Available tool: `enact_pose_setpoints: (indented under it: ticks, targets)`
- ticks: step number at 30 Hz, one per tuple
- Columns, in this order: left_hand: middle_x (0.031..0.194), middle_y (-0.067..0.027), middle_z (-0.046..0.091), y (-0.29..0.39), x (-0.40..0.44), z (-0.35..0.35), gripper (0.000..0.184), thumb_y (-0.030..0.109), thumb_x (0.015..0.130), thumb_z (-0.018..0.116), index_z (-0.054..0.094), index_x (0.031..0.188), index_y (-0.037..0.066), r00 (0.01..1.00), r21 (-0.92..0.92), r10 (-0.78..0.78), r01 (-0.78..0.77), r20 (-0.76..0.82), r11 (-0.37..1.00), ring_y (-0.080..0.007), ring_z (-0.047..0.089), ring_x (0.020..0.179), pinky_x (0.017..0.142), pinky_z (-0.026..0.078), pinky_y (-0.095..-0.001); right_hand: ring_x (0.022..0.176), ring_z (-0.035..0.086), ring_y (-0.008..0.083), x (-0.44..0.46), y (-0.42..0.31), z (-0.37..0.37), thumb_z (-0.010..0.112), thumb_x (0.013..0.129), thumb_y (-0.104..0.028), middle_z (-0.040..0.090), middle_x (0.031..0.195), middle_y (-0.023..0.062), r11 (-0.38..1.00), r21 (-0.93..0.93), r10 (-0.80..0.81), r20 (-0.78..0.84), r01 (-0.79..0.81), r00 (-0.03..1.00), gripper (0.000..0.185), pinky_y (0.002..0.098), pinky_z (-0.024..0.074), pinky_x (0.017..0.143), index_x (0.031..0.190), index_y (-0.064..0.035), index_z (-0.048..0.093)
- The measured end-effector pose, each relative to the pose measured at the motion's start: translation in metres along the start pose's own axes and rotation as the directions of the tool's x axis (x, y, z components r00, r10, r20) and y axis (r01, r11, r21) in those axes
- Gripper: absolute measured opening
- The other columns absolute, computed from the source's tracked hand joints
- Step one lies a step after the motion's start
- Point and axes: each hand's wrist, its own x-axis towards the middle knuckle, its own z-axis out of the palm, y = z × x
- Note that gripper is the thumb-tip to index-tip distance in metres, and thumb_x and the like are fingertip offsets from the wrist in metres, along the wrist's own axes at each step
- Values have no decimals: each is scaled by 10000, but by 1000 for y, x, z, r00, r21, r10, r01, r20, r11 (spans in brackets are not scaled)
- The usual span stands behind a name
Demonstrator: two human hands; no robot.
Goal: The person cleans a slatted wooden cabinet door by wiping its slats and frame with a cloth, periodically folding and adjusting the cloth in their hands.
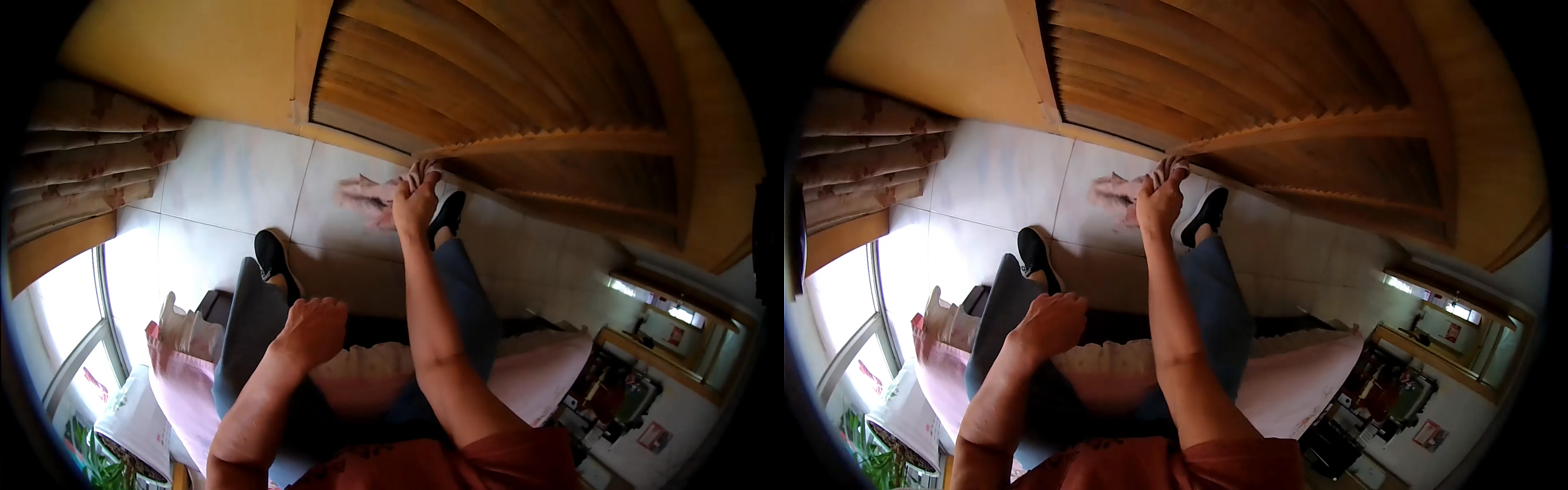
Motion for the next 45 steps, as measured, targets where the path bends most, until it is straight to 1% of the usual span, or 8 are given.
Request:
enact_pose_setpoints:
  ticks: [12, 15, 24, 26, 32, 34, 38, 45]
  targets:
    - [886, -132, 655, 1, 3, 10, 117, 69, 804, 523, 631, 849, 58, 994, -4, 18, -18, -110, 1000, -291, 653, 886, 771, 487, -423, 977, 651, 403, 25, 14, -3, 642, 827, -167, 648, 1093, 256, 917, -359, -176, 29, 175, 984, 681, 469, 538, 791, 1396, -16, 298]
    - [972, -151, 659, 4, 4, 1, 152, 147, 885, 522, 624, 927, 43, 1000, -4, -2, 2, 22, 1000, -321, 644, 961, 823, 486, -440, 1025, 640, 386, 26, 2, 1, 635, 841, -182, 636, 1149, 234, 904, -427, 72, 122, -13, 990, 689, 466, 534, 815, 1404, -25, 271]
    - [979, -152, 654, 0, -1, -1, 149, 129, 876, 517, 621, 934, 40, 1000, -21, 8, -9, -25, 1000, -322, 638, 979, 840, 482, -441, 952, 652, 415, 21, 16, 18, 533, 878, -179, 656, 1084, 250, 942, -189, 280, -25, -279, 960, 665, 450, 516, 856, 1466, -52, 248]
    - [976, -152, 652, 3, -1, -3, 151, 124, 872, 515, 621, 938, 39, 1000, -29, 12, -12, -9, 1000, -323, 637, 981, 845, 482, -442, 1044, 622, 355, 18, 105, 39, 530, 870, -117, 621, 1169, 236, 908, 54, 397, 206, -416, 894, 572, 367, 505, 882, 1400, 0, 348]
    - [979, -157, 651, 4, -2, -1, 163, 107, 853, 515, 618, 956, 35, 1000, 16, 6, -7, 6, 1000, -324, 632, 999, 857, 483, -439, 806, 523, 183, -37, 83, -16, 556, 830, -80, 617, 985, 158, 849, 447, 224, 180, -282, 958, 511, 216, 427, 758, 1323, 30, 482]
    - [987, -159, 652, 5, 1, -2, 168, 104, 849, 514, 617, 961, 34, 1000, 10, 17, -17, 3, 1000, -323, 632, 1005, 857, 483, -436, 764, 615, 265, -33, 46, -35, 577, 827, -93, 650, 924, 198, 976, 192, -106, -3, 104, 994, 536, 276, 488, 737, 1344, -2, 472]
    - [990, -162, 655, 5, 3, -1, 175, 103, 849, 511, 617, 967, 29, 1000, -8, 26, -26, -17, 1000, -319, 632, 1013, 861, 484, -436, 951, 619, 457, -8, 11, -41, 601, 829, -106, 654, 1018, 276, 973, 39, -224, -74, 227, 972, 648, 453, 526, 773, 1430, -63, 362]
    - [910, -143, 657, 2, 4, 3, 132, 75, 812, 524, 634, 878, 44, 996, -14, 24, -26, -90, 1000, -314, 647, 921, 803, 486, -445, 1023, 609, 458, 18, -4, -28, 610, 828, -151, 631, 1145, 275, 987, -127, -113, -71, 104, 991, 631, 489, 503, 866, 1403, -65, 366]
